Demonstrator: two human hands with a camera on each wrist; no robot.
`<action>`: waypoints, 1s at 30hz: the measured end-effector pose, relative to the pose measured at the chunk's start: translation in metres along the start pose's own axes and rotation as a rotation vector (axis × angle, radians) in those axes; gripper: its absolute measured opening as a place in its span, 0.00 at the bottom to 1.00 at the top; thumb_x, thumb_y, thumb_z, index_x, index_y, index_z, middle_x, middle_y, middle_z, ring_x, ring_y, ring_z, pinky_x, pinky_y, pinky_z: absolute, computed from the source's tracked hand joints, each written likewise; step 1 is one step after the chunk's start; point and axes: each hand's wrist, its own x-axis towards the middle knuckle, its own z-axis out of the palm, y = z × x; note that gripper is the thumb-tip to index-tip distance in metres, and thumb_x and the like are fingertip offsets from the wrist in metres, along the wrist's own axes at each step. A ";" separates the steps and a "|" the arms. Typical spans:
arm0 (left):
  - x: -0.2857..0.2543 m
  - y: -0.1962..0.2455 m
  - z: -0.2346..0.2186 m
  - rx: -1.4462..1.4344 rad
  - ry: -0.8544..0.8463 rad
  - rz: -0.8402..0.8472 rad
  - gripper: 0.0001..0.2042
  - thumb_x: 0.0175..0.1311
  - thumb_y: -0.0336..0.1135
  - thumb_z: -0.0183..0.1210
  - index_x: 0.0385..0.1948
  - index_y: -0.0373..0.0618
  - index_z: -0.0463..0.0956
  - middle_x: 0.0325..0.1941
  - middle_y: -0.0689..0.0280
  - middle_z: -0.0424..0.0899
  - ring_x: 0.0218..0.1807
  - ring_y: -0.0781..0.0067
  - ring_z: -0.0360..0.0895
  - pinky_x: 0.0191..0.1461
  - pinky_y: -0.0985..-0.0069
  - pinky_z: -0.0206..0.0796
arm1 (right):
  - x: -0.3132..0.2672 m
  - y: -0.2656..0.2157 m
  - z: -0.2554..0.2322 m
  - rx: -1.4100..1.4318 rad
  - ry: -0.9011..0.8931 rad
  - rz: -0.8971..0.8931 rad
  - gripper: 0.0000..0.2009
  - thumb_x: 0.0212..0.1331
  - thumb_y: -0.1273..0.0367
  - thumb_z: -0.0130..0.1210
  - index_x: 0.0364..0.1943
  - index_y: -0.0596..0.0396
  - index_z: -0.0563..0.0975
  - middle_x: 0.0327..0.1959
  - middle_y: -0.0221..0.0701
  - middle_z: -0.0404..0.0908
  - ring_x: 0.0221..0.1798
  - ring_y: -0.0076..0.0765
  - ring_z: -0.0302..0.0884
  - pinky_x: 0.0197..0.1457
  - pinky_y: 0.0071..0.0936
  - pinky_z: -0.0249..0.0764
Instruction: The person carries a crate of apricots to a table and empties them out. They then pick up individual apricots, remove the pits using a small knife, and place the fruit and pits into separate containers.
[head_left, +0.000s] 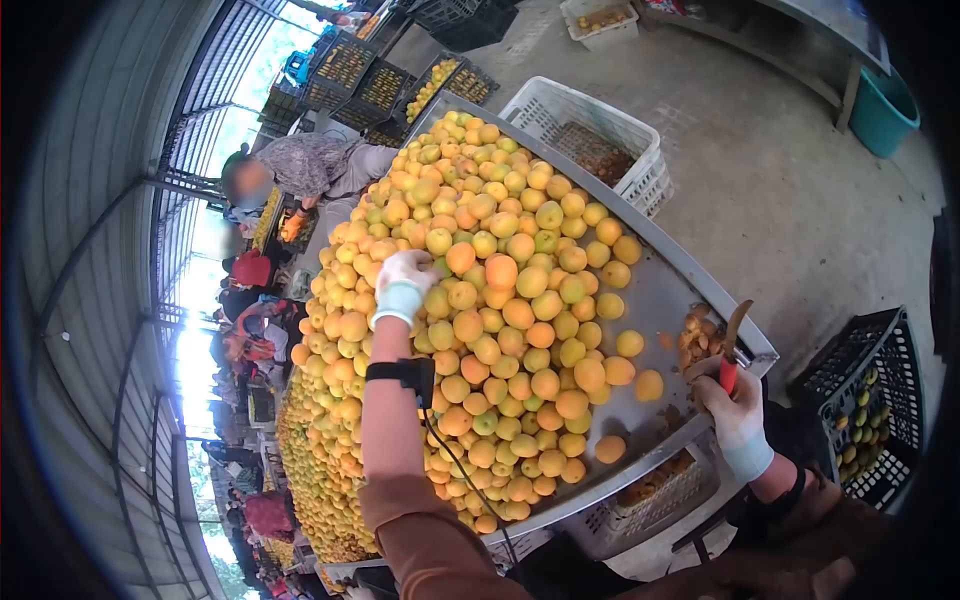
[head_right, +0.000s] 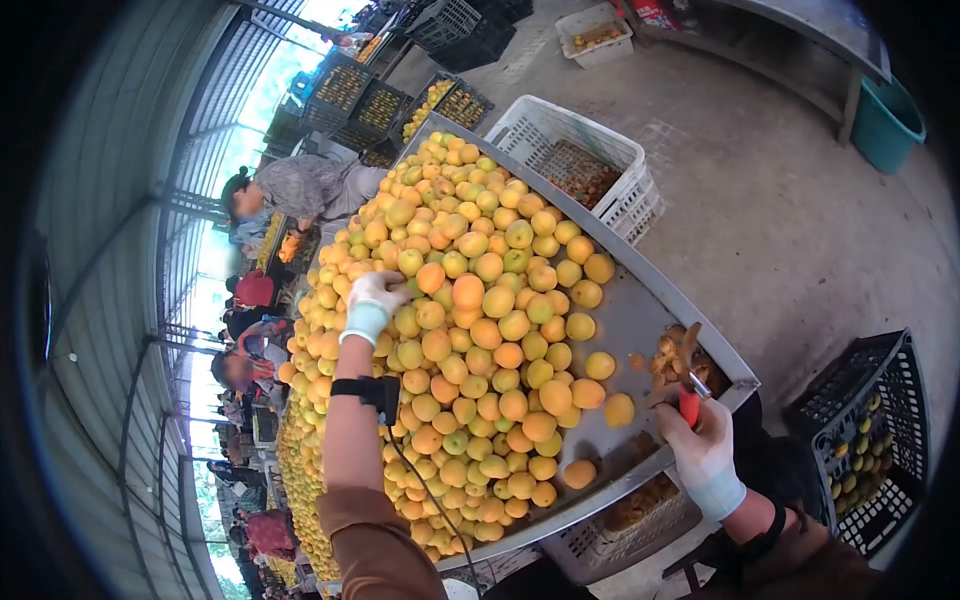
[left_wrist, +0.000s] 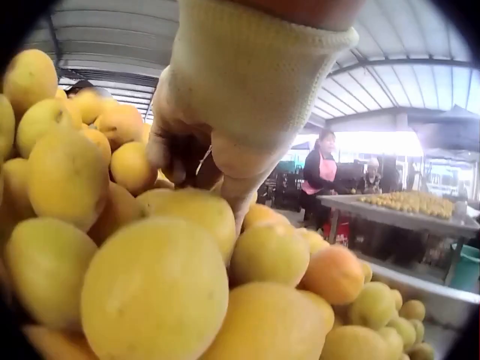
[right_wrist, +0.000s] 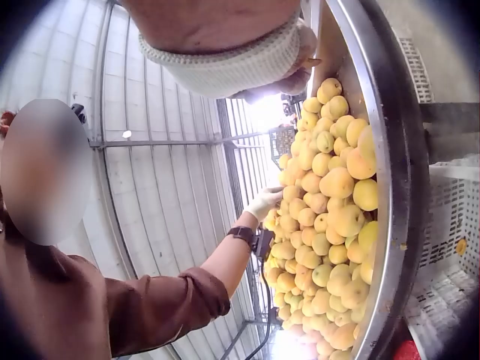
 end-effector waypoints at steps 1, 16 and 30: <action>0.001 0.004 0.010 0.139 0.000 0.024 0.22 0.42 0.47 0.68 0.37 0.42 0.82 0.39 0.55 0.84 0.43 0.61 0.80 0.49 0.71 0.71 | -0.002 0.000 0.000 0.002 -0.014 -0.002 0.06 0.56 0.76 0.49 0.35 0.62 0.78 0.20 0.20 0.68 0.24 0.14 0.62 0.28 0.16 0.59; -0.008 0.009 0.006 -0.008 0.257 -0.176 0.23 0.47 0.51 0.63 0.35 0.37 0.78 0.29 0.52 0.83 0.37 0.55 0.81 0.44 0.66 0.71 | -0.006 -0.007 -0.023 0.015 0.010 -0.055 0.07 0.56 0.74 0.50 0.33 0.63 0.77 0.20 0.22 0.70 0.25 0.15 0.64 0.30 0.17 0.62; 0.050 0.054 0.014 -0.126 0.057 -0.114 0.14 0.46 0.42 0.66 0.30 0.44 0.84 0.34 0.55 0.84 0.39 0.60 0.82 0.47 0.71 0.72 | -0.004 -0.017 -0.027 -0.020 -0.012 0.014 0.08 0.53 0.76 0.47 0.34 0.64 0.77 0.23 0.26 0.76 0.25 0.16 0.65 0.30 0.17 0.62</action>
